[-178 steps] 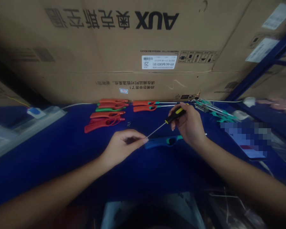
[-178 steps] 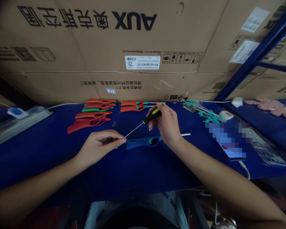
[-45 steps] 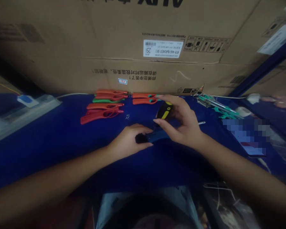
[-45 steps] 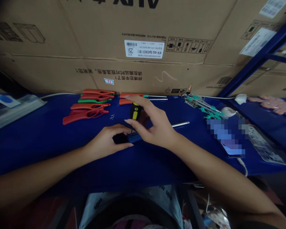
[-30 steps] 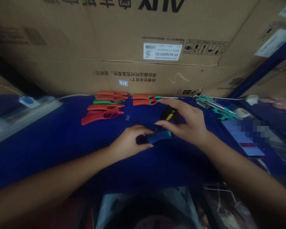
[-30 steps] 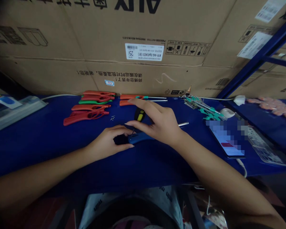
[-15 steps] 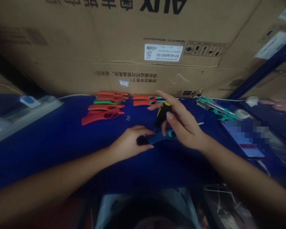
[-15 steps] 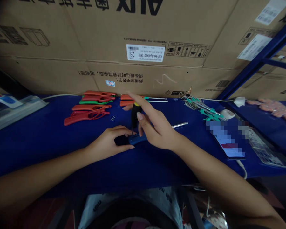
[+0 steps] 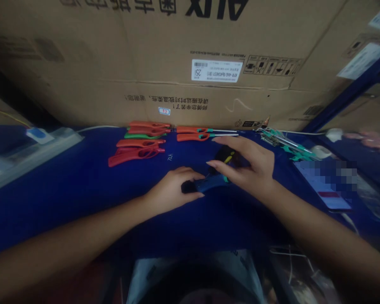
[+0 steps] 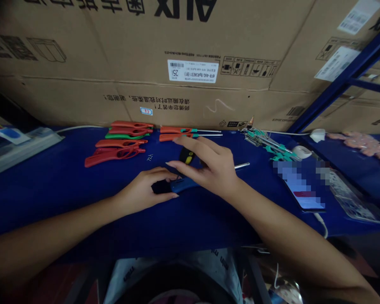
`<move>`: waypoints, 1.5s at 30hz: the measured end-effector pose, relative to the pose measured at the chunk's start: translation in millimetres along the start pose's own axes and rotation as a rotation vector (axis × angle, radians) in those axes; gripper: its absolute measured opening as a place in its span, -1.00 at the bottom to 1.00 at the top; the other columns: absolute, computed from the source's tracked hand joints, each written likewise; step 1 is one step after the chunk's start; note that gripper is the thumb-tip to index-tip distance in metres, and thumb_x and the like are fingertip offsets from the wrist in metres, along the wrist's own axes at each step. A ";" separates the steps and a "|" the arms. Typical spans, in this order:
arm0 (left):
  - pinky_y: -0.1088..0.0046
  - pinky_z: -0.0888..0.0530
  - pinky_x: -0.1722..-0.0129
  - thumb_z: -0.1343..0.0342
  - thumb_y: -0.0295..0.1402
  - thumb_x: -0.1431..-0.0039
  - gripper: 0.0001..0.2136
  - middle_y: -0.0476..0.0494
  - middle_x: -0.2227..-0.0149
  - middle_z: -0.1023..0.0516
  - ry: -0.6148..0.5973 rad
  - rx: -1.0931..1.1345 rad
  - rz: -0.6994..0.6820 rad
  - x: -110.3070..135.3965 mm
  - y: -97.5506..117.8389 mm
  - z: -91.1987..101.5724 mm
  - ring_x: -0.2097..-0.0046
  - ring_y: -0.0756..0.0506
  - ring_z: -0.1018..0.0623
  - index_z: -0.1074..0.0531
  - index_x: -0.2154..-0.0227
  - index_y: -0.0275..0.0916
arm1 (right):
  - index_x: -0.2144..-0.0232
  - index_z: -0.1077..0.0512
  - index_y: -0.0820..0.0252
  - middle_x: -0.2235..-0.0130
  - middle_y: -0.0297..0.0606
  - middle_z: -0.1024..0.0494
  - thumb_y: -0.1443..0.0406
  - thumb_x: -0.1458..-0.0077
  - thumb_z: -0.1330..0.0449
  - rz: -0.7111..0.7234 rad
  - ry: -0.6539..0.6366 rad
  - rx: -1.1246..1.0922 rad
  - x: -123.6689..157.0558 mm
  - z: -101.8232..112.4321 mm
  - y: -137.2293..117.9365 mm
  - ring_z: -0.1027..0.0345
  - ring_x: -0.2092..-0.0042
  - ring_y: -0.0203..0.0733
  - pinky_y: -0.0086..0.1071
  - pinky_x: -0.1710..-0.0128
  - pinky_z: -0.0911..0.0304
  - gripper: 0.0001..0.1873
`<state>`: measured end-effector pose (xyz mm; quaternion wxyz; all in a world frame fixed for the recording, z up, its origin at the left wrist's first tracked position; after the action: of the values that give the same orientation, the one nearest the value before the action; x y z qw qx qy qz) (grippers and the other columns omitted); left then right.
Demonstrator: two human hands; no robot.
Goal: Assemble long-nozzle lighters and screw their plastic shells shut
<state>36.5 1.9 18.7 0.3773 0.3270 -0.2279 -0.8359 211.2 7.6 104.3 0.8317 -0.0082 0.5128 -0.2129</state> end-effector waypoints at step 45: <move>0.32 -0.55 0.06 -0.40 -0.36 -0.06 -0.67 -0.12 0.18 -0.61 -0.003 0.006 0.000 -0.5 0.1 0.2 0.17 -0.10 -0.60 -0.55 0.09 -0.22 | -0.26 -0.28 0.09 0.04 -0.16 -0.60 0.25 -0.39 -0.02 -0.116 -0.183 -0.115 2.8 -7.5 5.3 -0.46 0.44 -0.33 -0.40 0.40 -0.45 -0.57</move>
<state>36.7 2.3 19.1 0.3760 0.3269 -0.2311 -0.8357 207.7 13.0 97.1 0.8593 -0.1051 0.4449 -0.2293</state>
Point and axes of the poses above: each hand's wrist, its own x-axis away from the middle knuckle, its own z-axis out of the back of the hand, y = z × x, the point moved 5 cm from there along -x, towards the middle knuckle
